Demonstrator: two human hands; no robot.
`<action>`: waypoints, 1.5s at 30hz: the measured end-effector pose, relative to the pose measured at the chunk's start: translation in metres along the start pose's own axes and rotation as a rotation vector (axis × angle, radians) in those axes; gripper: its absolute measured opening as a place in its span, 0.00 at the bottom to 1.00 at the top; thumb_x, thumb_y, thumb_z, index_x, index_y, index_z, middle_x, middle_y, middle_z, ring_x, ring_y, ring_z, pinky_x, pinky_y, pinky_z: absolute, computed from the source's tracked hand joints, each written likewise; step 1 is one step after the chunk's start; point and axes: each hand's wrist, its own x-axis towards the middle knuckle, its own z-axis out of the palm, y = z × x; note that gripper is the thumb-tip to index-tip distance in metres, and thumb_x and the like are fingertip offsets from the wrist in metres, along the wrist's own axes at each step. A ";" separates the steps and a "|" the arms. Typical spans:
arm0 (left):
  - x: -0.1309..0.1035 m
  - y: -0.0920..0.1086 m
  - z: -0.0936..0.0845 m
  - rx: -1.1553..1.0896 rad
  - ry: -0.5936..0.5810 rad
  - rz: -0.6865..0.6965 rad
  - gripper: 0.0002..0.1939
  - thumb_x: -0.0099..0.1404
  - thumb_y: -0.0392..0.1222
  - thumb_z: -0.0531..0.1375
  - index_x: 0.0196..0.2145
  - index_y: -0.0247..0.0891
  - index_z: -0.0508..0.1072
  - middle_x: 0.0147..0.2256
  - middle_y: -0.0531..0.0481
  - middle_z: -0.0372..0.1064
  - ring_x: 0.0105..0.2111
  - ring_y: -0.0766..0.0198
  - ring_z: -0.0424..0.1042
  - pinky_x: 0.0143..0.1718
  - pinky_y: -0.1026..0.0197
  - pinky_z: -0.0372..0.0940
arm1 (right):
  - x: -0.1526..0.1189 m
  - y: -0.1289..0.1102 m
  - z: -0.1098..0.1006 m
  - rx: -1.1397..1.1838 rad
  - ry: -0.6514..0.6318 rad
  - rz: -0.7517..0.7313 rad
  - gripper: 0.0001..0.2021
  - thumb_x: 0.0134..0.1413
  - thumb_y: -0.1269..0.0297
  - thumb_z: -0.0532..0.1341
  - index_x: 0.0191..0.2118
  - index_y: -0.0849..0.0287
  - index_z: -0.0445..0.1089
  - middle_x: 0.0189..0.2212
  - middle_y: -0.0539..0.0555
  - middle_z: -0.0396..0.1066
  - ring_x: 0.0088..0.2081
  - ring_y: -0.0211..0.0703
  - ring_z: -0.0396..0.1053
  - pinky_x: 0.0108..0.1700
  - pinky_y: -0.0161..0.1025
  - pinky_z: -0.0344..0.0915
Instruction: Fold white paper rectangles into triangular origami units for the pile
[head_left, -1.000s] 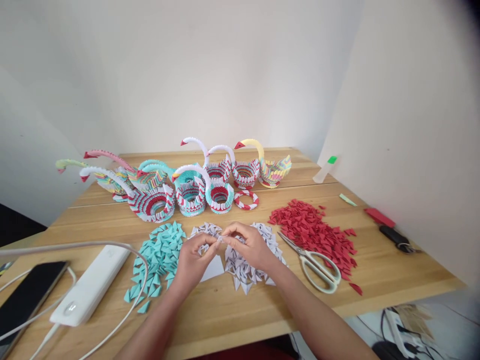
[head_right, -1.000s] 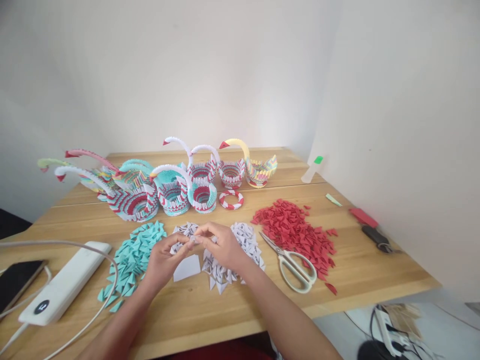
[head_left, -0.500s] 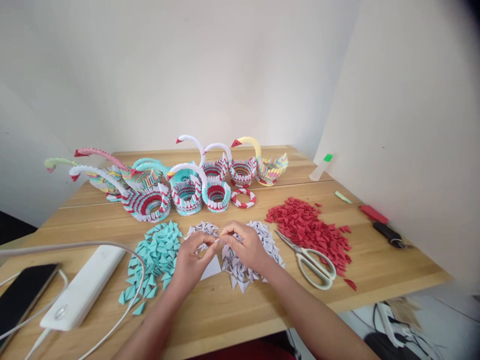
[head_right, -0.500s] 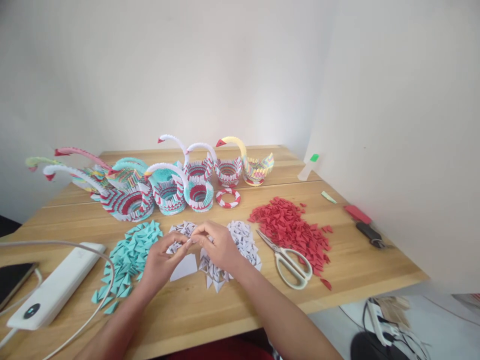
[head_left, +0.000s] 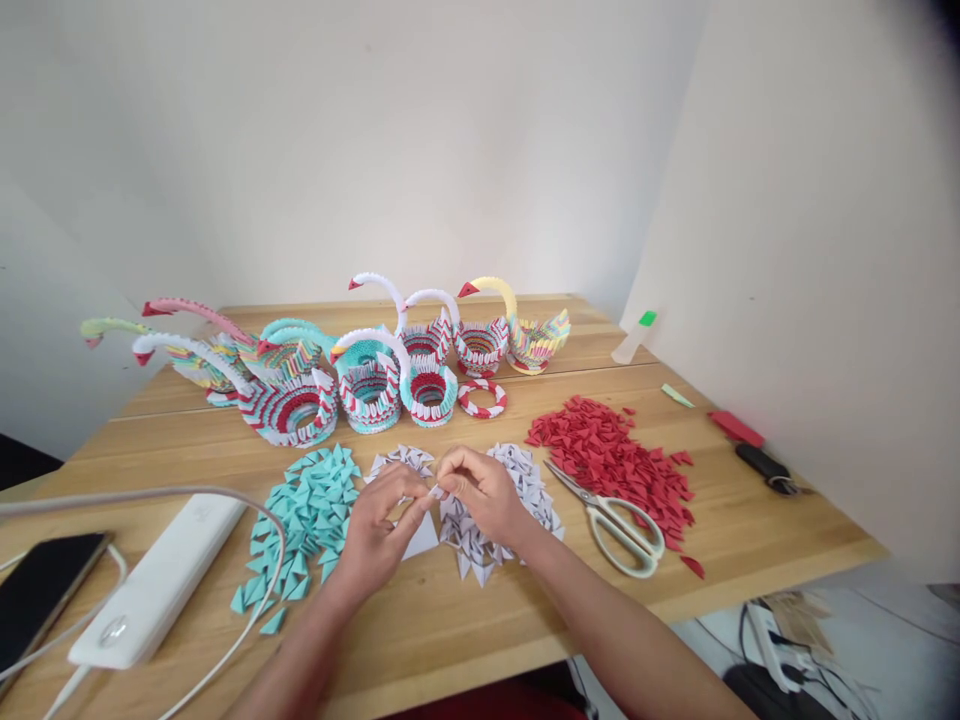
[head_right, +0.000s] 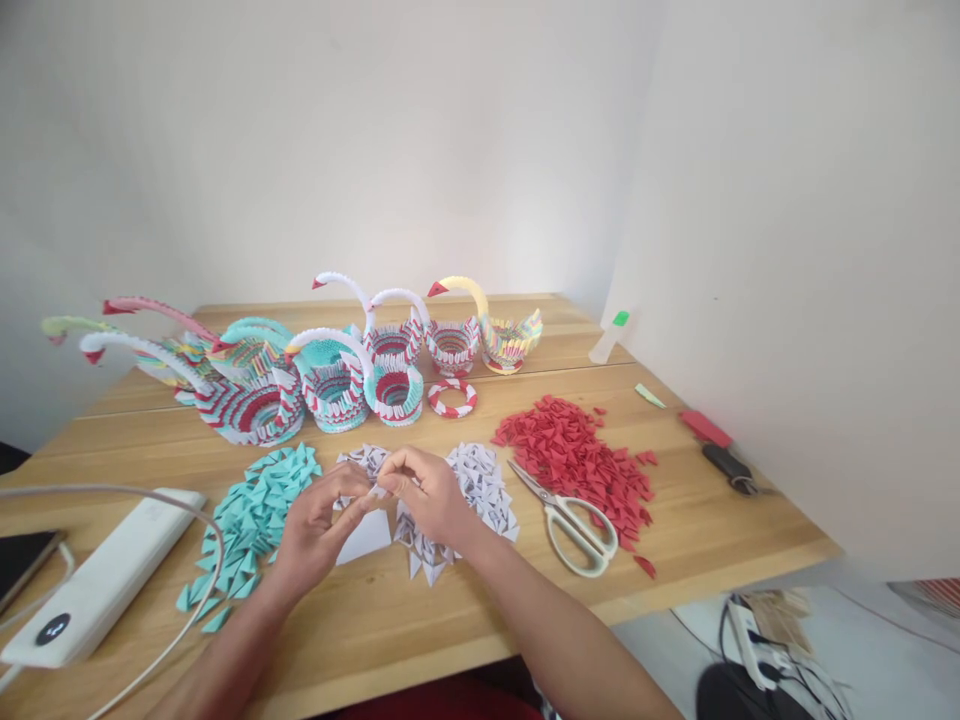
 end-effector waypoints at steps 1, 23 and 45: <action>0.000 -0.001 0.001 0.014 0.006 -0.026 0.07 0.66 0.38 0.56 0.30 0.38 0.69 0.28 0.49 0.68 0.31 0.62 0.67 0.36 0.59 0.60 | 0.000 0.000 0.000 -0.028 0.016 -0.006 0.08 0.59 0.63 0.57 0.30 0.59 0.66 0.26 0.49 0.66 0.28 0.36 0.64 0.33 0.33 0.62; 0.000 -0.008 0.002 -0.664 -0.063 -0.534 0.13 0.60 0.50 0.62 0.30 0.36 0.70 0.30 0.49 0.70 0.35 0.60 0.70 0.41 0.58 0.63 | 0.002 0.000 -0.001 -0.281 0.026 -0.252 0.05 0.61 0.64 0.58 0.37 0.56 0.71 0.30 0.51 0.72 0.33 0.39 0.69 0.36 0.36 0.65; 0.002 -0.017 0.006 -0.696 0.160 -0.612 0.19 0.56 0.50 0.65 0.41 0.36 0.72 0.39 0.43 0.73 0.38 0.59 0.72 0.42 0.57 0.66 | 0.005 0.001 -0.004 -0.763 0.030 -0.557 0.11 0.62 0.73 0.53 0.41 0.55 0.72 0.34 0.55 0.73 0.36 0.43 0.66 0.38 0.41 0.64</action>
